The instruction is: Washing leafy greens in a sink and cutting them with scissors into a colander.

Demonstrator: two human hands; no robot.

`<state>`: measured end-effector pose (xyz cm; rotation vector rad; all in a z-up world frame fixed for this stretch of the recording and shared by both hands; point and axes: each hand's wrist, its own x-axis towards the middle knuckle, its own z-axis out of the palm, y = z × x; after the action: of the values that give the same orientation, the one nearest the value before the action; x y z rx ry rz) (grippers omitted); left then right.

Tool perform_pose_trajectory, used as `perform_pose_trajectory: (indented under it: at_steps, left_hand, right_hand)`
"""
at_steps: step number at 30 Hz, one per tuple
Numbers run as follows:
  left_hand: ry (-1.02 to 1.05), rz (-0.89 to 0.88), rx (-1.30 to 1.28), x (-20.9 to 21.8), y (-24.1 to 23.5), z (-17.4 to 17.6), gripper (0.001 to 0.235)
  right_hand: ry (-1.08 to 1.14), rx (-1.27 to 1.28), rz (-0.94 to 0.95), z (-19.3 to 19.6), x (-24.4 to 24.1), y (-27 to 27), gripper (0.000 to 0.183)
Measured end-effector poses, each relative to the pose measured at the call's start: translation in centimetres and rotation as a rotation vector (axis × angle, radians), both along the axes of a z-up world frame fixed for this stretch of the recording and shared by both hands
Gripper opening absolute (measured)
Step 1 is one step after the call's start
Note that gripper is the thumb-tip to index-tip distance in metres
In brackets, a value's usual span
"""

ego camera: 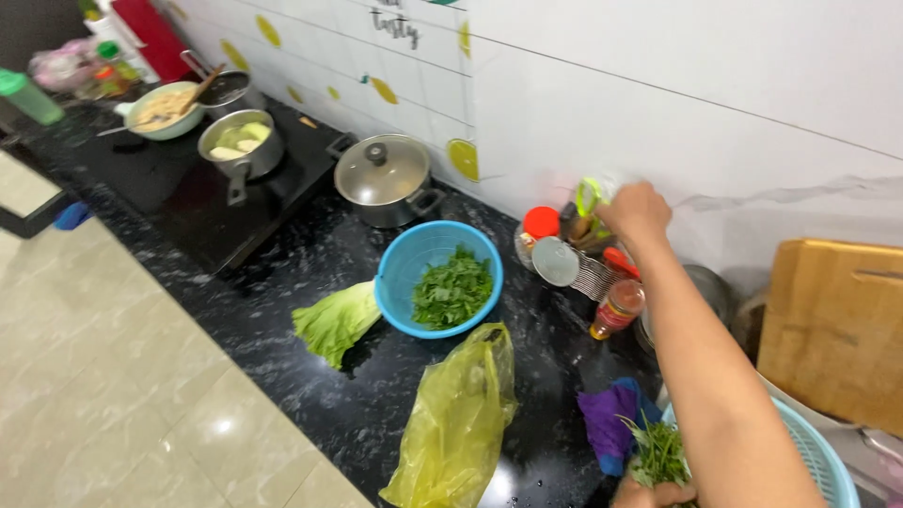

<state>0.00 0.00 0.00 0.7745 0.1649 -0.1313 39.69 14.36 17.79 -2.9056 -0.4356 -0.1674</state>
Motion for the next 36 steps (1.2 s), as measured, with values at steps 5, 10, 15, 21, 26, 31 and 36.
perform_pose_trajectory:
  at_steps: [5, 10, 15, 21, 26, 31, 36]
  left_hand:
    - [-0.059, -0.053, -0.090, 2.2, 1.6, 3.0, 0.047]
    - [-0.009, -0.105, -0.154, 2.3, 2.3, 4.6, 0.038]
    - [0.084, -0.162, -0.252, 2.5, 1.2, 2.3, 0.038]
    - [0.057, -0.154, -0.208, 2.0, 1.9, 1.7, 0.042]
    - [0.048, -0.116, -0.124, 1.3, 4.5, 5.9, 0.043]
    - [0.158, -0.168, -0.134, 1.5, 4.4, 4.7, 0.028]
    - [0.058, -0.142, -0.123, 0.8, 3.5, 6.6, 0.028]
  right_hand:
    - [-0.009, 0.105, 0.080, 5.0, 0.5, -0.6, 0.036]
    - [-0.194, 0.260, 0.183, 9.3, 0.7, -2.2, 0.034]
    - [-0.022, 0.643, 0.091, 14.1, -2.7, -3.0, 0.020]
    - [0.046, 1.217, 0.241, 13.8, -3.1, -3.5, 0.012]
    - [-0.117, 1.098, 0.238, 12.3, -4.3, -4.6, 0.022]
    - [0.090, 1.343, 0.059, 10.8, -5.4, -6.5, 0.032]
    - [0.311, 1.813, -0.051, 7.0, -4.4, -9.4, 0.041]
